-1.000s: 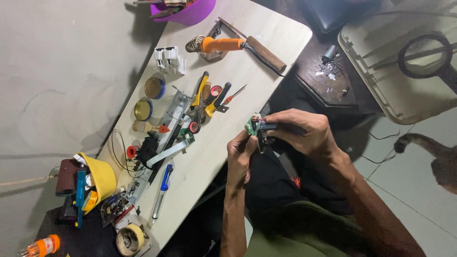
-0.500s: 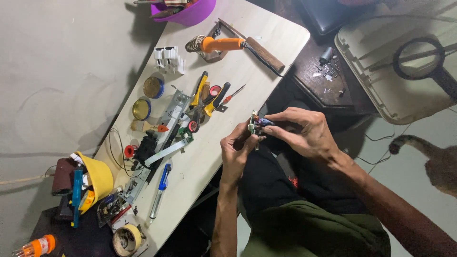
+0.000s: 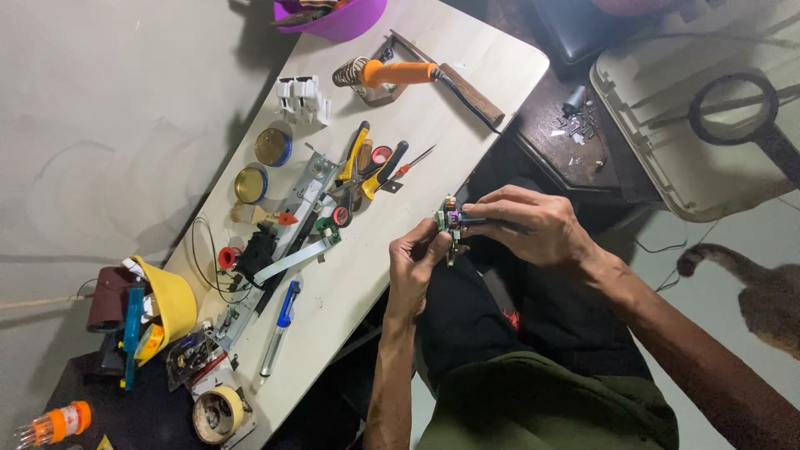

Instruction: A person uses a soldering iron to desolder components from a printed circuit board at a repair bench.

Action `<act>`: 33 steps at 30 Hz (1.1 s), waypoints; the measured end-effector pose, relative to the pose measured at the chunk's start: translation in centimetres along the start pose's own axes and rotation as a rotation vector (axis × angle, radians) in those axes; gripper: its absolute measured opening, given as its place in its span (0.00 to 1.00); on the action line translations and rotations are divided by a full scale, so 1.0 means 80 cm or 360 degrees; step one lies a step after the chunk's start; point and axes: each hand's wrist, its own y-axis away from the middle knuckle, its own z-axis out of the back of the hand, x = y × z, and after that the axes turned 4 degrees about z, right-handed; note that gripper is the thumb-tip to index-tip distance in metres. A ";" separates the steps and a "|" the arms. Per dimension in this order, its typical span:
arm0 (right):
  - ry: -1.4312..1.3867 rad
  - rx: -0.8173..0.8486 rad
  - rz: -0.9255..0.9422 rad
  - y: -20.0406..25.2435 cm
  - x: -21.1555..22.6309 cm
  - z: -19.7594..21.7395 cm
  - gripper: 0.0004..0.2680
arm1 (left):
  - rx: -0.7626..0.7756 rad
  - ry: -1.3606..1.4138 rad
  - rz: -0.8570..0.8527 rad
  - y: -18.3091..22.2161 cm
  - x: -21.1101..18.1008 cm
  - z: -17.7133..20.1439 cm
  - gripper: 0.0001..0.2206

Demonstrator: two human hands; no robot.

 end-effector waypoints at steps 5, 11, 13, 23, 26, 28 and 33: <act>-0.0045 0.0066 0.0017 0.002 -0.005 -0.001 0.07 | 0.0015 0.0035 0.0000 0.001 -0.013 -0.009 0.07; -0.0024 0.0023 -0.0056 -0.006 0.018 -0.007 0.08 | -0.0006 0.0125 0.0005 0.003 -0.031 -0.017 0.10; -0.0050 -0.0022 -0.0099 -0.010 0.027 -0.005 0.08 | -0.0045 0.0142 -0.0031 0.007 -0.028 -0.015 0.10; -0.1108 -0.0427 -0.0992 0.050 0.010 -0.033 0.11 | 0.0021 0.0798 -0.0131 0.005 0.057 -0.001 0.25; -0.1166 -0.0469 -0.0933 0.068 0.002 -0.043 0.10 | -0.0100 0.0519 -0.0212 0.011 0.051 -0.016 0.20; -0.1152 -0.0482 -0.0862 0.074 0.001 -0.044 0.10 | -0.0144 0.0381 -0.0258 0.017 0.047 -0.021 0.18; -0.0836 -0.0307 -0.0632 0.077 0.013 -0.036 0.10 | -0.0239 0.0217 -0.0279 0.030 0.049 -0.028 0.16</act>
